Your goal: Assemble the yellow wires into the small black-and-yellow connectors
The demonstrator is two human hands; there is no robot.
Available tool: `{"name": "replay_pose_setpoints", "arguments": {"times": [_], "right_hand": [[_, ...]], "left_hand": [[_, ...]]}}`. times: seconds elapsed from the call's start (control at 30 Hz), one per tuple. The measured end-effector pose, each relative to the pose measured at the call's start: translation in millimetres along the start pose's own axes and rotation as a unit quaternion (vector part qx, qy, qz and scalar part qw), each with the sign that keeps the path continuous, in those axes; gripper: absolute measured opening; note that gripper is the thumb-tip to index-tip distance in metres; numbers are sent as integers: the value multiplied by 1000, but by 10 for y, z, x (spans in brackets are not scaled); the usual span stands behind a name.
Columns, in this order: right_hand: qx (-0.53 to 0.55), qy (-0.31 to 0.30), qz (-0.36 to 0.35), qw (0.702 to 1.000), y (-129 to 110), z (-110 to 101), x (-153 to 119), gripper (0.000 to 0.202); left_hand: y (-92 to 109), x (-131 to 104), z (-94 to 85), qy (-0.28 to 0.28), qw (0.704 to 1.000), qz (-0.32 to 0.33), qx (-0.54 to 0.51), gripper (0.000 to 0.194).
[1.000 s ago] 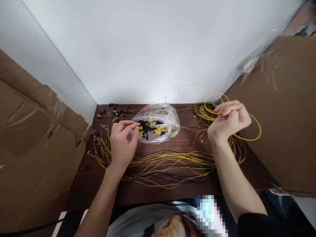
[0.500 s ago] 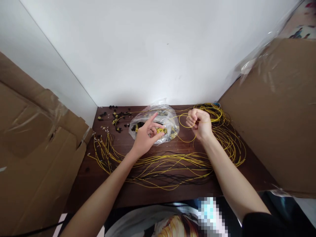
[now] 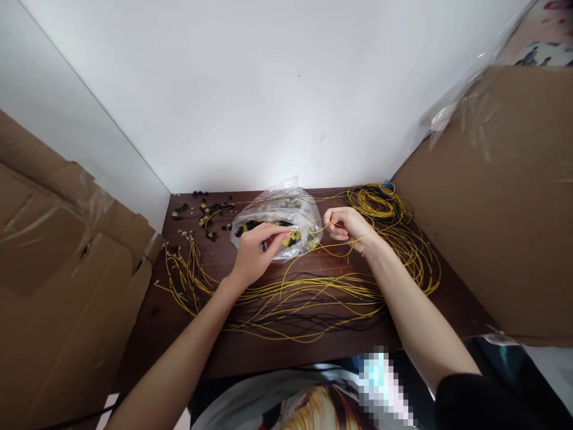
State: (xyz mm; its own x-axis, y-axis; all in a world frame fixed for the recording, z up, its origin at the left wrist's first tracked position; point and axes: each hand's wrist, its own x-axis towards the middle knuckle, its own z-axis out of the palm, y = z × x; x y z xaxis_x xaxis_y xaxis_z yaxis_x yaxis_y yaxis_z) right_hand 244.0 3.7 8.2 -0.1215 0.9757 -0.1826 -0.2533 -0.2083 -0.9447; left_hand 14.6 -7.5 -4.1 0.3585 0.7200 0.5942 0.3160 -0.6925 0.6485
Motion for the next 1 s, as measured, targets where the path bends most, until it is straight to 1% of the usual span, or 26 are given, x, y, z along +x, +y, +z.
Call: {"name": "replay_pose_setpoints", "arguments": {"times": [0.1,0.2,0.3,0.4,0.47,0.53,0.6,0.67,0.73,0.8,0.93,1.0], "right_hand": [[-7,-6,4,1000,13,0,3,14],[-51,22,-8,998,52,13,22,15],[-106,57,-17,993,103,8,60,14],[-198,106,-48,973,146,-31,101,12],[-264,138,-78,951,172,-67,121,13],[-307,156,-99,934,199,-100,135,14],[-325,164,-106,925,227,-126,146,20],[-326,170,-105,924,252,-141,154,27],[-333,188,-125,915,266,-149,157,31],[-360,212,-177,891,263,-147,147,30],[-423,248,-289,822,216,-106,93,25],[-435,261,-326,798,193,-77,67,31]], "left_hand": [[-42,-3,-11,-29,999,32,-5,23],[-68,-22,-4,-97,991,91,23,31],[-59,-46,-1,-163,979,119,41,41],[-46,-60,-11,-204,968,135,59,47],[-51,-61,-21,-221,961,144,80,42],[-65,-59,-29,-224,958,148,96,31],[-81,-54,-36,-216,959,148,105,22],[-93,-49,-46,-203,964,139,101,19],[-98,-45,-58,-186,971,123,84,18],[-99,-43,-67,-163,979,104,61,19],[-95,-48,-57,-129,989,70,29,22],[-91,-54,-36,-120,991,49,21,23]]}}
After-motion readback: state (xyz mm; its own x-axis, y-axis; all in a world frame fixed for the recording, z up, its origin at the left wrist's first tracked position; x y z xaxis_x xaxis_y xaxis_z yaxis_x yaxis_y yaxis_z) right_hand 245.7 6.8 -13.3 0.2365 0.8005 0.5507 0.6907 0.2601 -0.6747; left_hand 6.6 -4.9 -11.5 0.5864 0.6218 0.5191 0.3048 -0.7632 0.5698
